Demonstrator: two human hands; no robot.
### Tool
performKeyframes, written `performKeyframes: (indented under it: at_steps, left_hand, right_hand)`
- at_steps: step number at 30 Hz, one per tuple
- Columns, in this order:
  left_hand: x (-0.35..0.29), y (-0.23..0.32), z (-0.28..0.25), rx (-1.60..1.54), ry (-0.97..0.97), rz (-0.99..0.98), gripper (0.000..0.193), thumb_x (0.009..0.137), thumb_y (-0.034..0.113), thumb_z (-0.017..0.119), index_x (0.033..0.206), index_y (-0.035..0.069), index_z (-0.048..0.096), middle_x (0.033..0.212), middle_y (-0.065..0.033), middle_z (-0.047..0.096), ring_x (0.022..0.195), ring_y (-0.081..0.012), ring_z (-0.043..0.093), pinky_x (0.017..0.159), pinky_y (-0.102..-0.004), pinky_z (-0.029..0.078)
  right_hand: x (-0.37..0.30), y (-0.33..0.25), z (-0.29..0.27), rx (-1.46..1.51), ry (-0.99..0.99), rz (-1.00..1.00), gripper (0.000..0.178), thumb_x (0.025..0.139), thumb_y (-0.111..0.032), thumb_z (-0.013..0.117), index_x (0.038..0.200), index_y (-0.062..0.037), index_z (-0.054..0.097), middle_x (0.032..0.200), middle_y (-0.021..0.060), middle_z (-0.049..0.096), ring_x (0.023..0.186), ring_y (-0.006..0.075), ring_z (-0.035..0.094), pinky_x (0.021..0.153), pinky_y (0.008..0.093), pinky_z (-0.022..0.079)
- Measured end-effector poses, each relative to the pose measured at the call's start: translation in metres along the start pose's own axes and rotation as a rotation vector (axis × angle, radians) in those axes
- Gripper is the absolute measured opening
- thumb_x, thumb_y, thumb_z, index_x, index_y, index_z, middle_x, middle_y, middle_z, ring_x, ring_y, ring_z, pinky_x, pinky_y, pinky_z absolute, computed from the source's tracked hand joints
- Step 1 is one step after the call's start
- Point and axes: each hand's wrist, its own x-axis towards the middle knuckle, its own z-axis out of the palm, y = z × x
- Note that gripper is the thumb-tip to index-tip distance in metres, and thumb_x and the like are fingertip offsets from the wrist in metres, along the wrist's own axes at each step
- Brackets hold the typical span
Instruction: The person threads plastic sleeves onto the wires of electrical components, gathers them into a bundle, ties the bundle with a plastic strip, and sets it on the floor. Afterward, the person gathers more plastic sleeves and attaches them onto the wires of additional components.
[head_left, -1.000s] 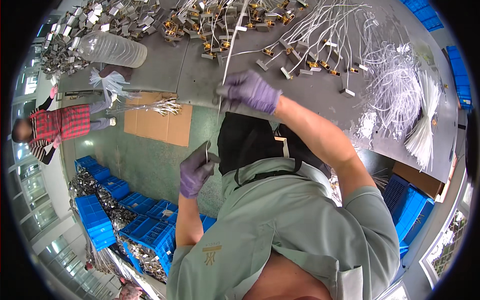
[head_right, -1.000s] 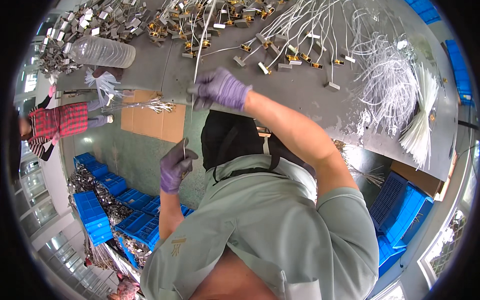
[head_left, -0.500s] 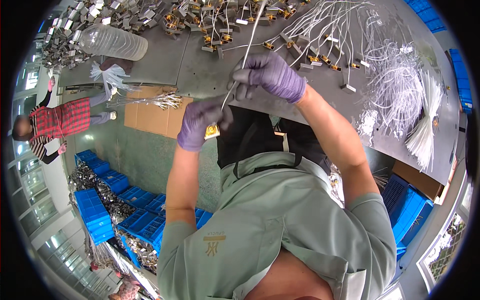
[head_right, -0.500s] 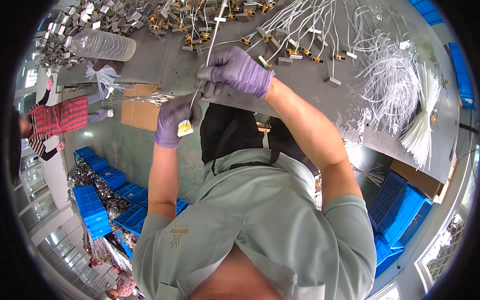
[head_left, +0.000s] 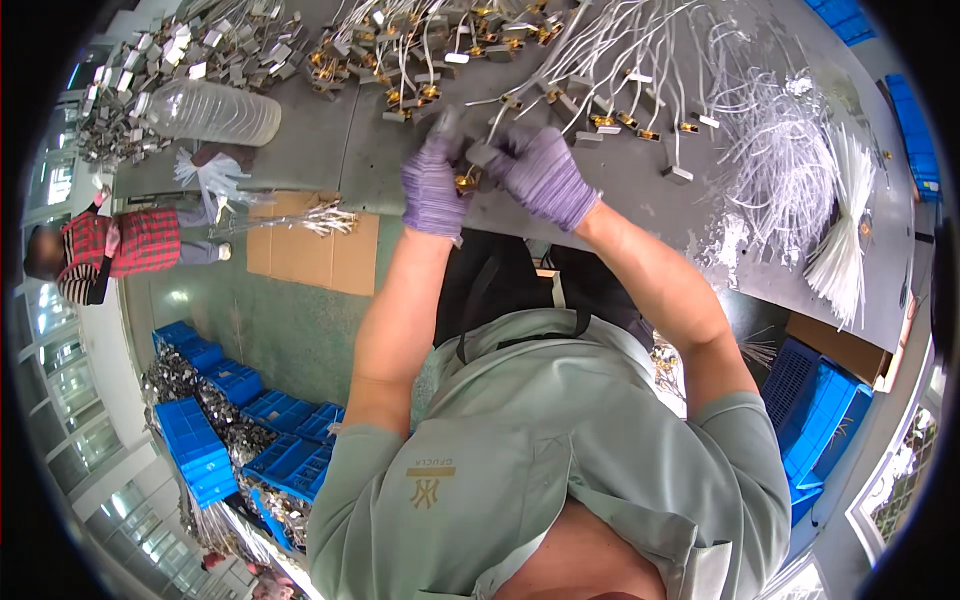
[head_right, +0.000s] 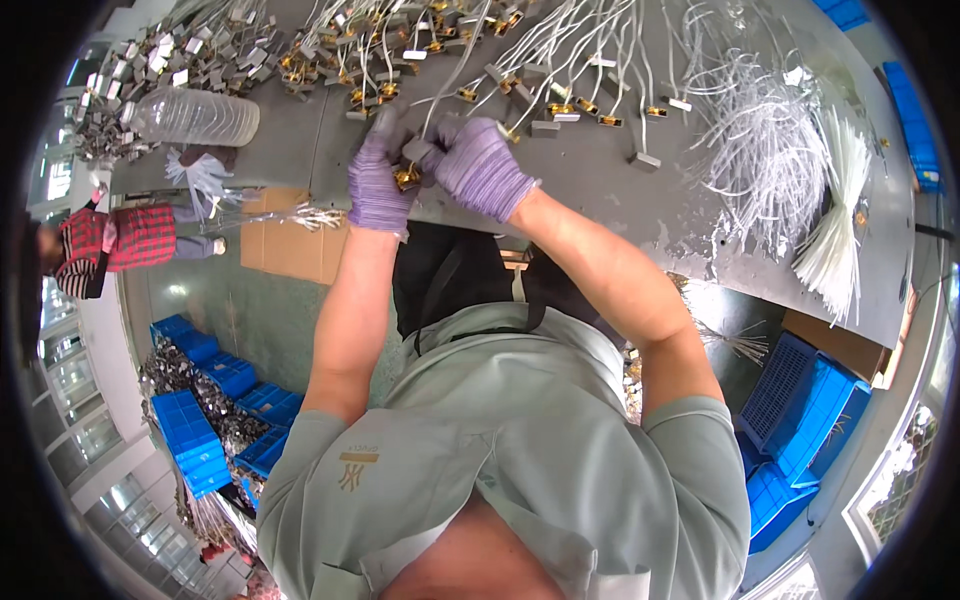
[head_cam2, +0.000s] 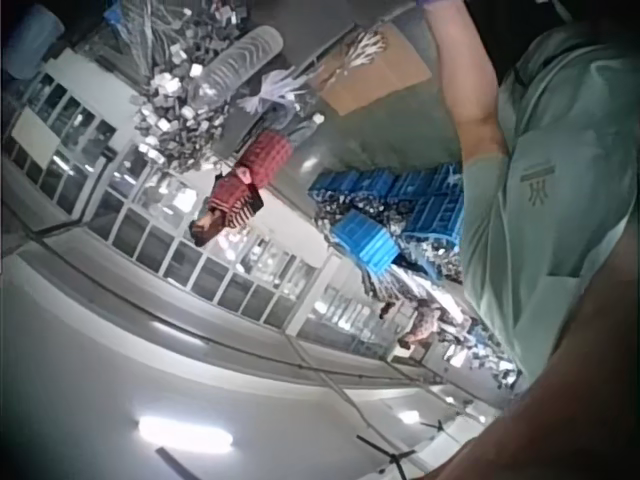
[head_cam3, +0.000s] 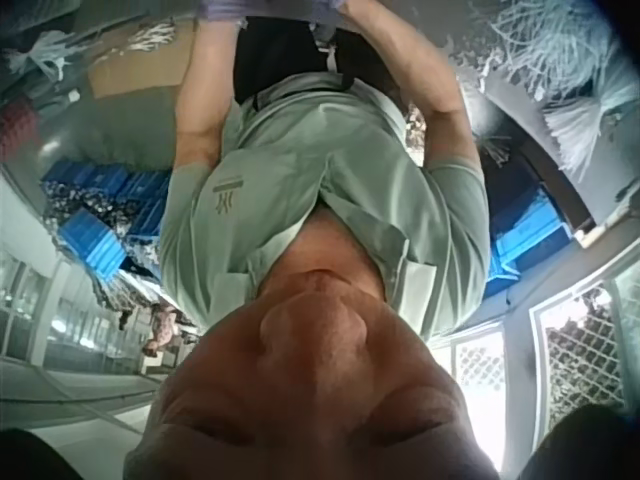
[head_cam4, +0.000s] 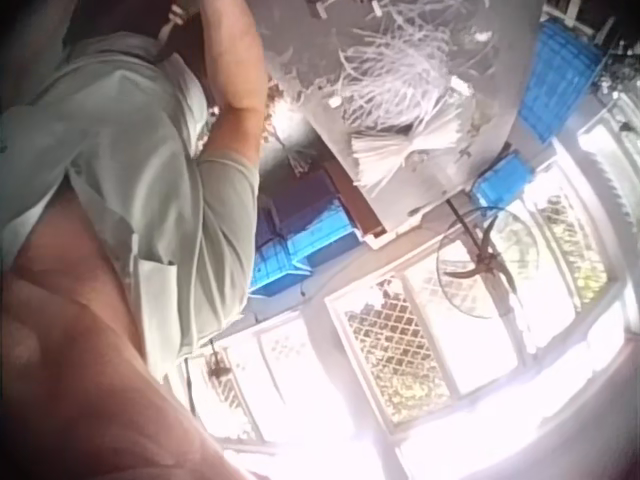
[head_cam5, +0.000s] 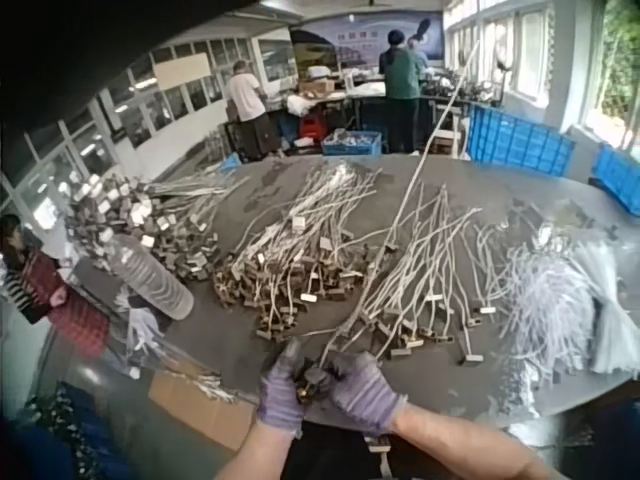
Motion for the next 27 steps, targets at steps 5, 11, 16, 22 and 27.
performKeyframes:
  at_steps: [5, 11, 16, 22, 27]
  left_hand:
    - [0.052, -0.017, 0.023, 0.776, -0.160, 0.563, 0.041, 0.083, 0.040, 0.066, 0.099, 0.003, 0.062, 0.087, -0.0087, 0.063, 0.079, -0.0215, 0.061, 0.073, -0.0322, 0.049]
    - [0.120, -0.039, 0.023, 1.506, -0.213, 0.661, 0.045, 0.088, 0.046, 0.056, 0.107, 0.004, 0.061, 0.087, -0.0166, 0.065, 0.080, -0.0303, 0.062, 0.074, -0.0374, 0.049]
    - [0.096, -0.073, 0.085, 1.562, -0.508, 0.453, 0.054, 0.085, 0.052, 0.058, 0.115, 0.007, 0.055, 0.083, -0.0163, 0.063, 0.075, -0.0312, 0.060, 0.070, -0.0404, 0.049]
    - [0.148, -0.063, 0.109, 0.947, -0.531, -0.186, 0.066, 0.079, 0.058, 0.062, 0.118, 0.006, 0.055, 0.098, -0.0116, 0.064, 0.087, -0.0252, 0.059, 0.080, -0.0410, 0.048]
    - [0.188, -0.095, 0.140, 0.762, -0.490, -0.457, 0.059, 0.078, 0.052, 0.068, 0.112, 0.004, 0.058, 0.109, -0.0160, 0.062, 0.112, -0.0220, 0.054, 0.093, -0.0416, 0.044]
  right_hand:
    - [0.028, 0.027, -0.070, 0.074, 0.141, 0.096, 0.024, 0.087, -0.022, 0.060, 0.091, 0.0019, 0.064, 0.069, 0.0074, 0.066, 0.057, 0.0106, 0.059, 0.054, 0.0262, 0.048]
    - [0.017, 0.116, -0.215, -0.283, 0.665, 0.131, 0.036, 0.085, -0.028, 0.057, 0.106, 0.0018, 0.063, 0.091, 0.0169, 0.067, 0.081, 0.0196, 0.062, 0.071, 0.0301, 0.050]
    - [0.029, 0.149, -0.240, -0.407, 0.519, 0.273, 0.057, 0.083, -0.030, 0.062, 0.125, 0.0059, 0.048, 0.121, 0.0245, 0.056, 0.107, 0.0311, 0.057, 0.094, 0.0348, 0.043]
    - [0.062, 0.132, -0.232, -0.557, 0.461, 0.357, 0.066, 0.080, -0.042, 0.065, 0.122, 0.0068, 0.050, 0.109, 0.0246, 0.062, 0.103, 0.0313, 0.060, 0.090, 0.0349, 0.045]
    - [0.086, 0.132, -0.231, -0.387, 0.152, 0.365, 0.035, 0.082, -0.029, 0.062, 0.093, 0.0036, 0.067, 0.077, 0.0100, 0.066, 0.070, 0.0180, 0.058, 0.071, 0.0331, 0.048]
